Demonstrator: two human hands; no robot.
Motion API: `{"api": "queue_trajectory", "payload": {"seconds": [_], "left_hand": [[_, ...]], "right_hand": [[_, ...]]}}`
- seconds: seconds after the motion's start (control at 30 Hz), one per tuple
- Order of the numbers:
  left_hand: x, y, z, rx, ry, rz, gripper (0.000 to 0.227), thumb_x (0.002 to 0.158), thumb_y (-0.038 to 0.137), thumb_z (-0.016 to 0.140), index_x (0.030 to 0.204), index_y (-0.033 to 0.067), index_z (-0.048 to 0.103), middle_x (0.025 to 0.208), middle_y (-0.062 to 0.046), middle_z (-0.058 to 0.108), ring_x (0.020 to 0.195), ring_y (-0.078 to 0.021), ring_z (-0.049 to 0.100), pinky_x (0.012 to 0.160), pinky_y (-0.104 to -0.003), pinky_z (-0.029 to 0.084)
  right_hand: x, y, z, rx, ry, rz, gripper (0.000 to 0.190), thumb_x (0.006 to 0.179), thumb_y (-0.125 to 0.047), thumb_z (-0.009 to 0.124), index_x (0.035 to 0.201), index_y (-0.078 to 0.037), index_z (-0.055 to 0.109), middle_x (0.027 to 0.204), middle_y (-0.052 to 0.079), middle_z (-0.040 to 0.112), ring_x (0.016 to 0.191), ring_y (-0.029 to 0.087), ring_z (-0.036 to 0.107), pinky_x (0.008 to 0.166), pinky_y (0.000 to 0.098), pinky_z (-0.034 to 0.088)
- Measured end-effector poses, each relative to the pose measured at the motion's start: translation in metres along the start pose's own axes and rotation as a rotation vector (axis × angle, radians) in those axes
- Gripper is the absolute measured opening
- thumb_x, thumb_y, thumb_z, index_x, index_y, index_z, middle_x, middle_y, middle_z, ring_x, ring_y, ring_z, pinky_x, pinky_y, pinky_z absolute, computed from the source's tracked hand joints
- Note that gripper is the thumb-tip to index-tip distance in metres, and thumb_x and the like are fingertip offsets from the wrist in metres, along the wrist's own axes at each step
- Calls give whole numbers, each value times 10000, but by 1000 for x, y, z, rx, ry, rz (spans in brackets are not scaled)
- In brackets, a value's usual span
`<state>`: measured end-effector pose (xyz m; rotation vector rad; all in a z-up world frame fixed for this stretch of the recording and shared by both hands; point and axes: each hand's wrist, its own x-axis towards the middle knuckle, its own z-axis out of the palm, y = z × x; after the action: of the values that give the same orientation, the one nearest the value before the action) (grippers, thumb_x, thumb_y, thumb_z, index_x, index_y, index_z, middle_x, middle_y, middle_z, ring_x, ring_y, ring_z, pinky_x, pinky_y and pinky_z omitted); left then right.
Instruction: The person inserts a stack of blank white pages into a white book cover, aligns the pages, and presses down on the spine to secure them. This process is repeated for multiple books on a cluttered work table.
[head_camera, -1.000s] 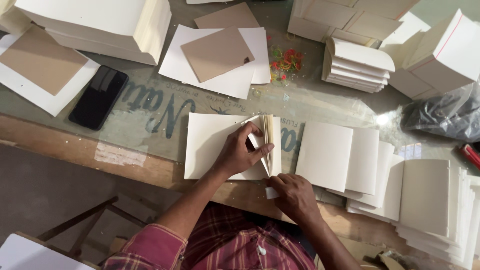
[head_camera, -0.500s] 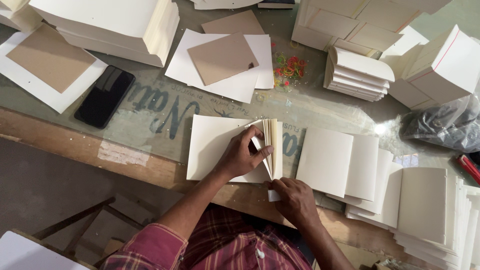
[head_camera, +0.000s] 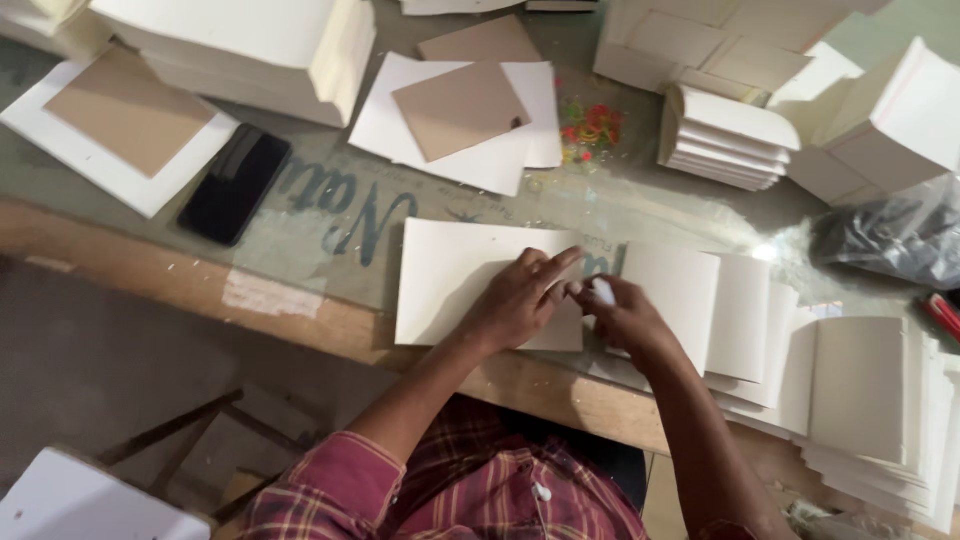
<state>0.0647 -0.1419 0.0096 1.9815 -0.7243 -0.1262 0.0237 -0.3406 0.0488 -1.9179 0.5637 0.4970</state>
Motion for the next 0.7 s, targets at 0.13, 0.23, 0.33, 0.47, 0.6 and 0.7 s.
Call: {"api": "queue_trajectory", "payload": {"seconds": [0.13, 0.23, 0.33, 0.47, 0.6, 0.7], "left_hand": [[-26, 2, -40, 40, -24, 13, 497, 953, 30, 563, 1445, 85, 527, 1241, -173, 628, 1080, -351, 654, 923, -446, 552], [-61, -18, -96, 456, -47, 30, 391, 865, 152, 726, 1237, 50, 662, 1288, -146, 650, 1213, -326, 607, 1051, -447, 505], [-84, -28, -116, 407, -38, 68, 455, 850, 220, 766, 1251, 33, 662, 1354, -144, 623, 1312, -317, 551, 1094, -437, 459], [-90, -42, -105, 521, -67, 22, 498, 916, 269, 690, 1347, 34, 604, 1479, -138, 507, 1404, -317, 432, 1150, -469, 366], [-92, -57, -104, 492, -52, 12, 546, 990, 285, 604, 1464, 30, 515, 1568, -132, 414, 1476, -305, 345, 1209, -465, 304], [-97, -56, -102, 421, -64, -34, 497, 984, 280, 601, 1453, 123, 549, 1574, -104, 419, 1476, -294, 354, 1210, -448, 313]], "right_hand": [[15, 10, 6, -86, 183, -65, 224, 913, -239, 775, 993, -30, 799, 713, 85, 696, 532, 130, 520, 482, 326, 414], [9, -4, -19, -311, 280, -155, 181, 899, -212, 788, 924, -33, 781, 778, 100, 762, 609, 146, 669, 524, 343, 541], [-16, -24, -13, -423, 324, -345, 182, 912, -211, 785, 969, -38, 780, 808, 118, 786, 637, 172, 715, 565, 344, 562], [-12, -32, 103, -671, 319, -732, 256, 770, -187, 817, 966, -31, 759, 788, 170, 765, 625, 255, 736, 570, 379, 584], [2, -47, 170, -815, 352, -713, 178, 828, -93, 726, 995, -36, 750, 754, 148, 743, 573, 272, 711, 504, 401, 553], [1, -39, 167, -848, 337, -738, 138, 861, -130, 739, 982, -66, 756, 759, 131, 739, 606, 278, 715, 545, 412, 565]]}}
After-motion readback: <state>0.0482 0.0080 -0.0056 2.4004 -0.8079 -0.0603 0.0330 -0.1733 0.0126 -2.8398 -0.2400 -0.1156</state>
